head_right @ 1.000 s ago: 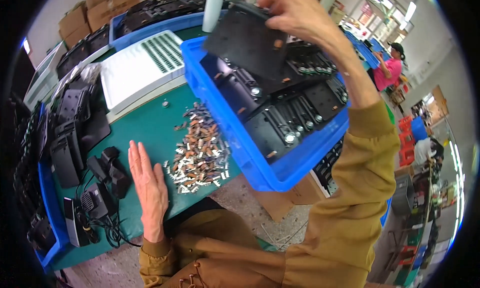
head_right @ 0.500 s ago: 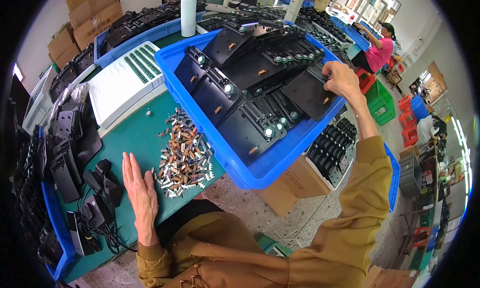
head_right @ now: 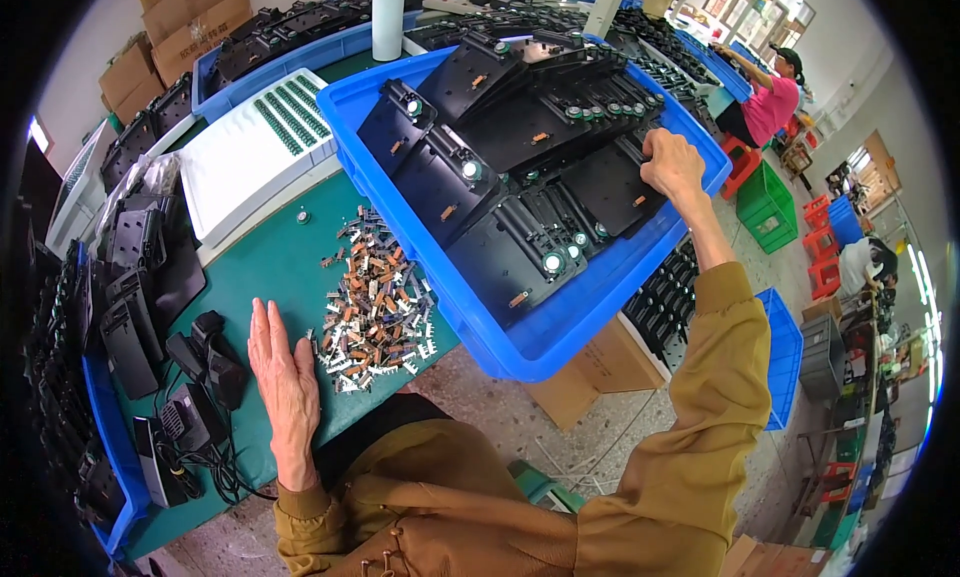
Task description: The person picks up a plastic base, places it on the table, and inserts a green circular component and a small metal part into it. They then place the assembled base into a blue bin and repeat the process.
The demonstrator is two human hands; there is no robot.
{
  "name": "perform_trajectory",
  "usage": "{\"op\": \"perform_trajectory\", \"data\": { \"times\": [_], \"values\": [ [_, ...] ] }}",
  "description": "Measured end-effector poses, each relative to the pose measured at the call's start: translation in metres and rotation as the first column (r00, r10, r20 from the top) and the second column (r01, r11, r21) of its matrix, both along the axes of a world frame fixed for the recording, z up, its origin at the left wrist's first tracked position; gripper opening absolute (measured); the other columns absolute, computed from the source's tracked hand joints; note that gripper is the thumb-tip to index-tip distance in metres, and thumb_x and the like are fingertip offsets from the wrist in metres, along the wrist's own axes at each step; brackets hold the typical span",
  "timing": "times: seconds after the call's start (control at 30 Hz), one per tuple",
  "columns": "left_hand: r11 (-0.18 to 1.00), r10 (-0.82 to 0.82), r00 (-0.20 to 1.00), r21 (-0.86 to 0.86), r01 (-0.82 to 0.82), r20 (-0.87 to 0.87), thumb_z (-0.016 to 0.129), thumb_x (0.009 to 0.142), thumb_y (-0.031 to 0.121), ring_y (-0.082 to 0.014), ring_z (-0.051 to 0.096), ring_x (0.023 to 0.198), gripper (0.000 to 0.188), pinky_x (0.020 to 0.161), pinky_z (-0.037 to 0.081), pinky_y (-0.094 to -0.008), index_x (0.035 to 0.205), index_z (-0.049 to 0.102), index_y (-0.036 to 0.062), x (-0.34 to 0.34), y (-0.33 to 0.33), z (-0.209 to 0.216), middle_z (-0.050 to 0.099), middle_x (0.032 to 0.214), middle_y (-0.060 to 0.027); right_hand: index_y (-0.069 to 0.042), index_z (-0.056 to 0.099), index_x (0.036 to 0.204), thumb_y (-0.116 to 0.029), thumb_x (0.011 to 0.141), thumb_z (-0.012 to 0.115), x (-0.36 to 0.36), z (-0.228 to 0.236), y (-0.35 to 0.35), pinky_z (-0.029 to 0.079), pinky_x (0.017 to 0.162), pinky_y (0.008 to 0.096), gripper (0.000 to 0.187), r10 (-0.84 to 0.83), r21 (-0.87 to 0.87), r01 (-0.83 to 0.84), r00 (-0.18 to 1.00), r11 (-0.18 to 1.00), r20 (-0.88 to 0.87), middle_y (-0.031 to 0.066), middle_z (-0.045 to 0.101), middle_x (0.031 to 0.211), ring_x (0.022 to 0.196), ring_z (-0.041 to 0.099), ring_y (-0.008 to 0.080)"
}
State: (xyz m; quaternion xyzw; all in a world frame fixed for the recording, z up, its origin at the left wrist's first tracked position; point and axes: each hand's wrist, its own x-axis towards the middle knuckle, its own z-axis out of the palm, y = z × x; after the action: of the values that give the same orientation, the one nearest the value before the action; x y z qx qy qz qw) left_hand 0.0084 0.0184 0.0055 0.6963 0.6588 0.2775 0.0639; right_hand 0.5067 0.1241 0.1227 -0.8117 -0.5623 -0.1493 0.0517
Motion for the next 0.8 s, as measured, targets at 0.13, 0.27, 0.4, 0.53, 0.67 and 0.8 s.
{"op": "perform_trajectory", "data": {
  "times": [0.13,0.27,0.4,0.53,0.67,0.8],
  "values": [
    [1.000,-0.011,1.000,-0.009,0.011,-0.009,0.056,0.092,0.010,-0.0358,0.027,0.142,0.061,0.117,0.019,-0.0488,0.146,0.032,-0.0030,0.005,0.001,0.001,0.025,0.155,-0.0218,-0.009,0.065,0.091,-0.009,0.062,0.069,0.011,-0.003,0.001,0.051,0.074,0.0461,0.029,-0.032,0.009,0.032,0.999,0.999,0.019,0.0158,0.067,0.090,0.091,0.065,0.0369],
    [1.000,-0.005,1.000,-0.007,0.005,-0.014,0.057,0.091,0.010,-0.0363,0.027,0.142,0.060,0.116,0.019,-0.0489,0.145,0.033,-0.0036,0.003,0.003,-0.001,0.026,0.154,-0.0231,-0.009,0.064,0.095,-0.016,0.061,0.075,-0.007,0.001,0.000,0.049,0.075,0.0458,0.036,0.004,-0.003,-0.004,0.997,1.000,0.072,0.0144,0.067,0.092,0.093,0.063,0.0346],
    [0.998,0.001,0.999,0.066,0.002,-0.048,0.062,0.084,0.003,-0.0413,0.037,0.133,0.058,0.111,0.028,-0.0468,0.137,0.042,-0.0069,-0.006,0.000,0.004,0.033,0.149,-0.0270,-0.010,0.064,0.100,-0.019,0.067,0.074,-0.034,0.012,0.001,0.050,0.079,0.0447,0.036,0.044,0.033,-0.049,0.989,0.998,0.142,0.0118,0.067,0.098,0.097,0.063,0.0329],
    [0.999,-0.022,0.999,0.049,0.023,-0.026,0.062,0.087,0.012,-0.0410,0.033,0.137,0.059,0.112,0.025,-0.0523,0.139,0.041,-0.0050,0.006,0.003,0.001,0.032,0.149,-0.0277,-0.006,0.063,0.100,-0.014,0.076,0.067,-0.071,0.055,-0.018,0.049,0.079,0.0425,0.026,0.221,0.162,-0.249,0.960,0.955,0.175,0.0130,0.067,0.095,0.093,0.063,0.0330],
    [0.999,-0.036,0.999,0.002,0.036,-0.026,0.060,0.089,0.016,-0.0411,0.032,0.138,0.057,0.113,0.023,-0.0547,0.138,0.042,-0.0053,0.005,0.003,-0.002,0.035,0.147,-0.0277,0.003,0.062,0.094,-0.009,0.077,0.066,-0.175,0.071,-0.005,0.050,0.073,0.0323,0.022,0.590,0.202,-0.554,0.771,0.807,-0.240,0.0131,0.067,0.083,0.078,0.066,0.0230],
    [0.999,-0.004,1.000,0.050,0.005,-0.028,0.061,0.088,0.018,-0.0409,0.036,0.135,0.053,0.110,0.025,-0.0552,0.133,0.047,-0.0052,-0.002,-0.003,-0.006,0.040,0.143,-0.0261,0.005,0.063,0.089,-0.007,0.074,0.068,-0.287,0.075,0.005,0.049,0.067,0.0270,0.020,0.683,0.084,-0.802,0.442,0.591,-0.581,0.0080,0.066,0.076,0.070,0.063,0.0134]
  ]
}}
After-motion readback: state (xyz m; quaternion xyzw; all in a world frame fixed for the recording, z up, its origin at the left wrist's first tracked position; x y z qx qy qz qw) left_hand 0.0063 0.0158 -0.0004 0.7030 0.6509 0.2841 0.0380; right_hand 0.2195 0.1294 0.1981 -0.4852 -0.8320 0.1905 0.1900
